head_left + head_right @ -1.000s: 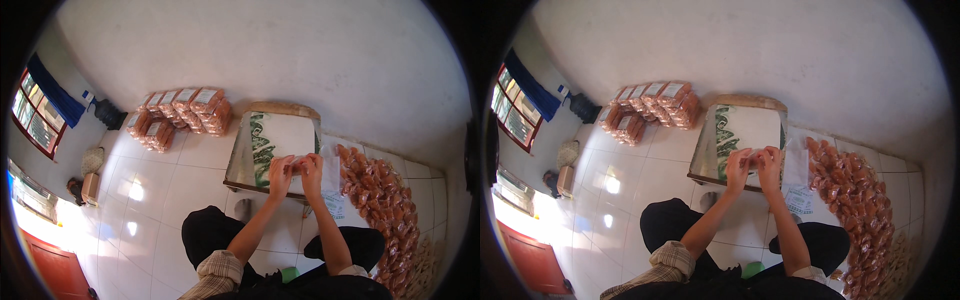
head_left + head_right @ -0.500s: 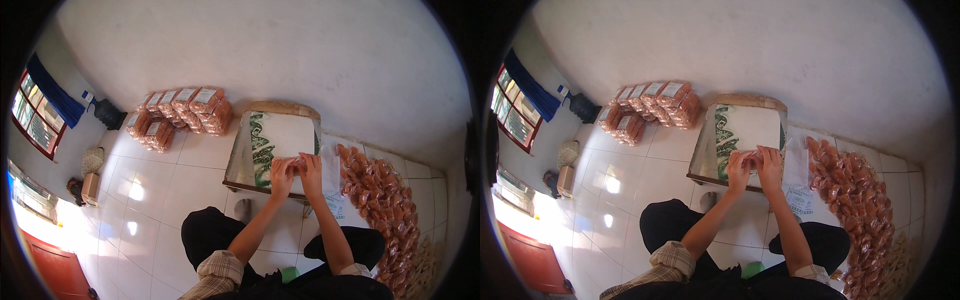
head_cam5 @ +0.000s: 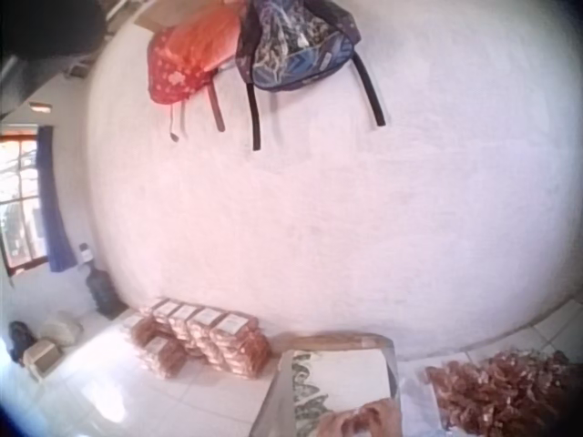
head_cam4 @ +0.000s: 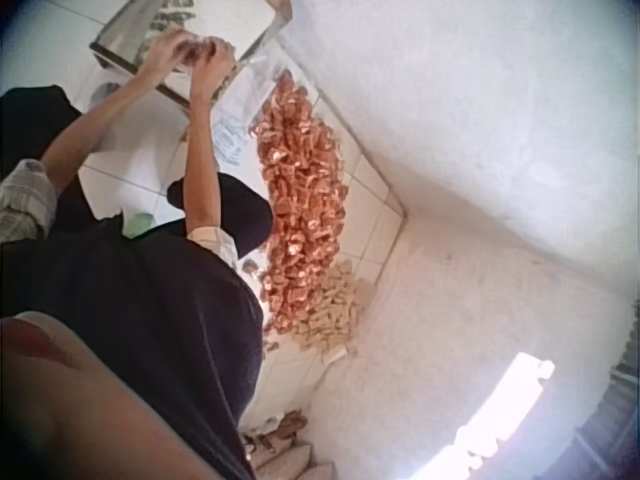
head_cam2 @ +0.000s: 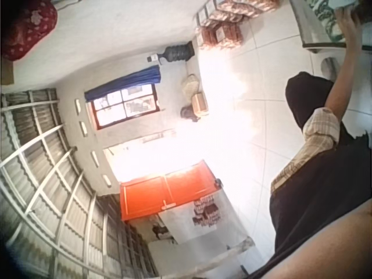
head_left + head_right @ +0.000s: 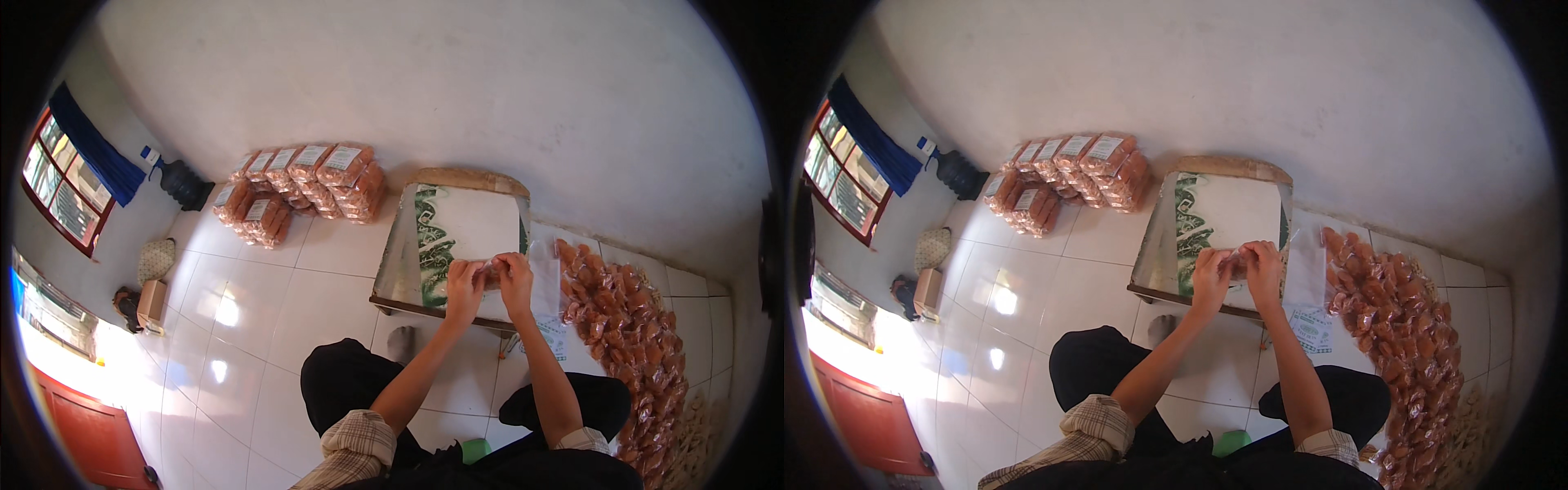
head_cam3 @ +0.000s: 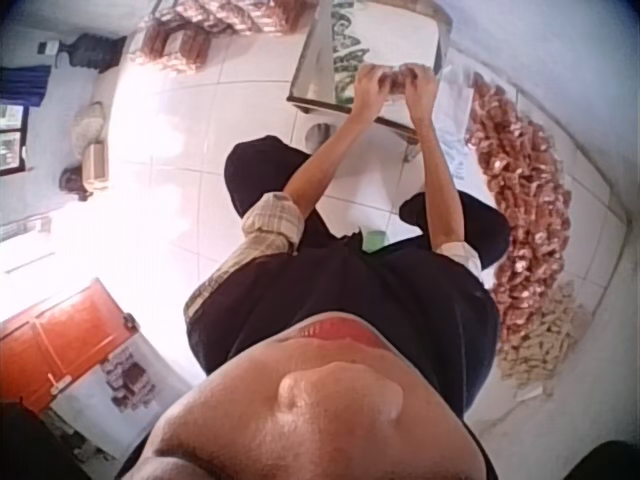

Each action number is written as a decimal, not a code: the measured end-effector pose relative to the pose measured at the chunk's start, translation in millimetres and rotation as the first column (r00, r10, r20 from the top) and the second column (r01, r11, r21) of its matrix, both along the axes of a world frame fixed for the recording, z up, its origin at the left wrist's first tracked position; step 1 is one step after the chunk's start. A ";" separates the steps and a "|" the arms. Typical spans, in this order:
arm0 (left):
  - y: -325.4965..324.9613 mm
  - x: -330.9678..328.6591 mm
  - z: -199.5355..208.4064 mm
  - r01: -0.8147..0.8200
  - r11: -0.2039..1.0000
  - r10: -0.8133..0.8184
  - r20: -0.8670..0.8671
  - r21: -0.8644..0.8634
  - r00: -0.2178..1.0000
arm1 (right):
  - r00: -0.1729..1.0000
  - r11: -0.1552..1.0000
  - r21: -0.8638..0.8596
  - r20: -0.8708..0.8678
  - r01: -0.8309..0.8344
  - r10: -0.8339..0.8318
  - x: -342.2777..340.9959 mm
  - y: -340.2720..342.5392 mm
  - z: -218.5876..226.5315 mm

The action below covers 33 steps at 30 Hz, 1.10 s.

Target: The person places a paper label inside a clear plastic bag containing tempeh, سپس folds the top of the bag over by hand.

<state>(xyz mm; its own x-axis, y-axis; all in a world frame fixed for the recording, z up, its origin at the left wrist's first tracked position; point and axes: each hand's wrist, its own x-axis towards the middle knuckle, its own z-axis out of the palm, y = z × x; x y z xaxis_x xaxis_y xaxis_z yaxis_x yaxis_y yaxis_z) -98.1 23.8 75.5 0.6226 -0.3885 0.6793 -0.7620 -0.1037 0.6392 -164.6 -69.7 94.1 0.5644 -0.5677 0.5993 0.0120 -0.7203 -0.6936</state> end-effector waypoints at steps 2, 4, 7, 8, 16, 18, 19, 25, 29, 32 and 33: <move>-0.8 -0.5 -0.1 -0.004 1.000 0.004 -0.009 0.011 1.000 | 0.999 0.984 0.177 -0.037 -0.017 0.024 1.0 -2.6 0.5; -2.8 -1.7 -0.5 0.006 0.999 -0.005 -0.034 0.034 0.999 | 0.999 0.974 0.225 -0.046 0.003 0.008 -2.4 -7.8 1.8; -0.6 -1.3 0.9 0.007 0.999 -0.006 -0.024 0.034 1.000 | 0.998 0.994 0.094 0.002 0.060 -0.060 -9.7 -10.0 13.0; -0.7 -1.6 1.4 0.016 1.000 -0.014 -0.065 0.021 0.998 | 0.997 0.997 0.029 0.018 0.077 -0.078 -14.4 -5.4 18.7; 0.0 -2.0 -0.1 0.013 0.998 -0.008 -0.083 0.055 0.997 | 0.999 0.984 -0.168 0.002 0.053 -0.053 -13.2 19.1 14.7; 0.2 -4.4 1.1 0.012 0.999 -0.009 -0.071 0.041 0.997 | 0.999 0.987 -0.159 -0.023 0.035 -0.039 -11.5 15.5 9.7; 0.2 -5.3 1.8 0.012 0.999 -0.010 -0.065 0.034 0.998 | 0.999 0.987 -0.158 -0.029 0.031 -0.036 -11.3 13.1 7.5; 3.3 -0.9 -1.3 0.021 1.000 -0.021 -0.009 0.019 1.000 | 0.996 0.996 -0.078 -0.070 -0.053 0.047 -9.1 7.2 8.0; 8.2 -1.4 0.6 0.069 0.997 -0.065 -0.086 0.038 0.994 | 0.997 0.998 0.047 -0.059 -0.046 0.049 -8.5 7.0 3.3; 11.9 -3.6 -2.1 0.103 0.993 -0.095 -0.147 0.049 0.985 | 0.990 0.964 0.253 -0.090 -0.082 0.108 -7.8 1.8 -1.3; 12.2 -2.5 -3.1 0.116 0.993 -0.110 -0.162 0.029 0.981 | 0.985 0.942 0.321 -0.105 -0.095 0.135 -7.1 -0.5 -1.1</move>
